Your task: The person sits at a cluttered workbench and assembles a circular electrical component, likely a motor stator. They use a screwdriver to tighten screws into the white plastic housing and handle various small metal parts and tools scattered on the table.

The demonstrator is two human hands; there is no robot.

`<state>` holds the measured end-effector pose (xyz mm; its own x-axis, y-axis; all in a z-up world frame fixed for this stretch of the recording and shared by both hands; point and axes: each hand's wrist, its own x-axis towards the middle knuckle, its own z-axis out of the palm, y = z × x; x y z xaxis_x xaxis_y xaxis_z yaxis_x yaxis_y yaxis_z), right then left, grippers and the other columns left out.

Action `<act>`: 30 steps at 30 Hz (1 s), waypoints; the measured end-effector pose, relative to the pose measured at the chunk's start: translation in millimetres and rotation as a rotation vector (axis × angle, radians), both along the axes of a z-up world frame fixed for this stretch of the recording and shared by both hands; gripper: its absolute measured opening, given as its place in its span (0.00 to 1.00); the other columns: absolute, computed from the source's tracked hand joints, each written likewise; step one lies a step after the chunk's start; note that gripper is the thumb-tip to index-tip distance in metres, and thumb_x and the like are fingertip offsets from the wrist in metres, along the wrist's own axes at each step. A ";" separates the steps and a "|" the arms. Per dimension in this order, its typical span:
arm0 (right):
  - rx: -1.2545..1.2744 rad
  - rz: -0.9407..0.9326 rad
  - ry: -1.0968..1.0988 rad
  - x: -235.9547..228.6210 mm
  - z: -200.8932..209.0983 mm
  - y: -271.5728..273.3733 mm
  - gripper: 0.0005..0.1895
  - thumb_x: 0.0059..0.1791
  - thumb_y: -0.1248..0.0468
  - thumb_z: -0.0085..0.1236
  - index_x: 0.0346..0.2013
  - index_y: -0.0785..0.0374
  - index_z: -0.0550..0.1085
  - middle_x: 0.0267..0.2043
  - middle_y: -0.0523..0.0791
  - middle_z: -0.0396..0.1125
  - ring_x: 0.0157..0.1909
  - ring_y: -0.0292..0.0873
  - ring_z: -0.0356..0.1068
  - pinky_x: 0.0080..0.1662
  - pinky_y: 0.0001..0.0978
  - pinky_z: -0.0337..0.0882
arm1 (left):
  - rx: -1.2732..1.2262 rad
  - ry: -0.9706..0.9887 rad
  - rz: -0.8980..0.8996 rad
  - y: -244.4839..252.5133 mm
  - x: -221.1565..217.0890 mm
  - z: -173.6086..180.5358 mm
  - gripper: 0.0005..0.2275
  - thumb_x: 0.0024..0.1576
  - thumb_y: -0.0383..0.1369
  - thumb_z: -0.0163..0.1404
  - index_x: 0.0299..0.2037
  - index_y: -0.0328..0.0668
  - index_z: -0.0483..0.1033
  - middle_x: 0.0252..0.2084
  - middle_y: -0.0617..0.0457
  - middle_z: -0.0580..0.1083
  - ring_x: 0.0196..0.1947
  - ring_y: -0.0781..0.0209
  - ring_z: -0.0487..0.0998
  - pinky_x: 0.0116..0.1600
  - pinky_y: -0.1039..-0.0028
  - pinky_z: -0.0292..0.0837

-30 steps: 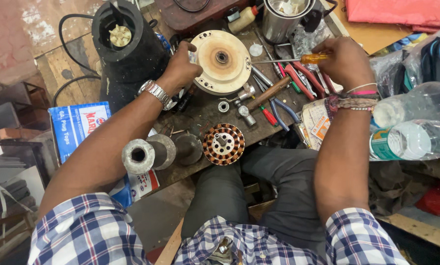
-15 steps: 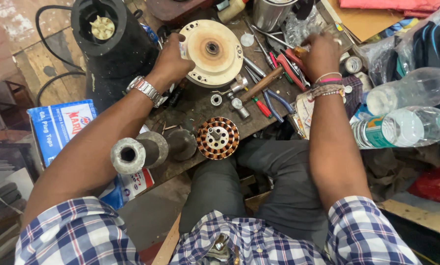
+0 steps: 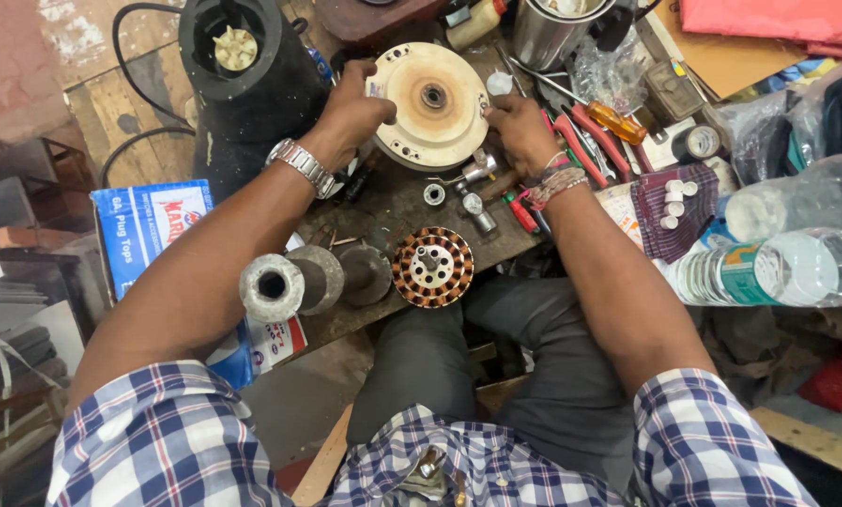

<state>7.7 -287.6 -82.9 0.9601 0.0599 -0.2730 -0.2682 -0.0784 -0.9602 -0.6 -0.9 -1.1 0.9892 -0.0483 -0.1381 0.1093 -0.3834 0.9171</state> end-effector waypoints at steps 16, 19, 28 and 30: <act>0.102 -0.023 0.062 -15.5 40.6 2.3 0.34 0.45 0.74 0.55 0.67 0.72 0.61 0.52 0.51 0.70 0.45 0.41 0.73 0.43 0.27 0.75 | -0.088 0.131 0.175 -22.7 -13.9 26.4 0.29 0.45 0.26 0.55 0.60 0.30 0.65 0.54 0.38 0.73 0.51 0.50 0.79 0.52 0.69 0.78; 0.088 0.019 -0.018 -16.5 42.9 3.0 0.35 0.46 0.74 0.56 0.68 0.73 0.60 0.51 0.51 0.69 0.45 0.40 0.72 0.43 0.26 0.74 | -0.223 -0.079 0.154 -8.4 2.3 14.5 0.28 0.46 0.23 0.56 0.60 0.28 0.65 0.59 0.38 0.71 0.60 0.52 0.73 0.60 0.70 0.73; 0.160 -0.010 -0.123 -23.1 66.2 -7.3 0.30 0.50 0.77 0.54 0.68 0.76 0.65 0.47 0.51 0.67 0.42 0.41 0.69 0.42 0.27 0.73 | -0.477 -0.124 0.210 -0.1 16.3 -9.2 0.27 0.47 0.16 0.51 0.60 0.28 0.62 0.55 0.42 0.72 0.53 0.54 0.77 0.55 0.70 0.77; 0.255 -0.034 -0.138 -25.6 85.2 -11.9 0.29 0.49 0.78 0.51 0.66 0.75 0.63 0.53 0.52 0.69 0.48 0.42 0.73 0.49 0.28 0.76 | -0.561 -0.074 0.169 0.8 12.5 -0.2 0.26 0.49 0.15 0.52 0.60 0.28 0.63 0.54 0.40 0.73 0.50 0.53 0.79 0.52 0.70 0.79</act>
<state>-17.9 -299.5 2.3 0.9898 0.0771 -0.1197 -0.1318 0.1767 -0.9754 11.8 0.0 -1.3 0.9956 0.0653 -0.0677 0.0550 0.1793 0.9823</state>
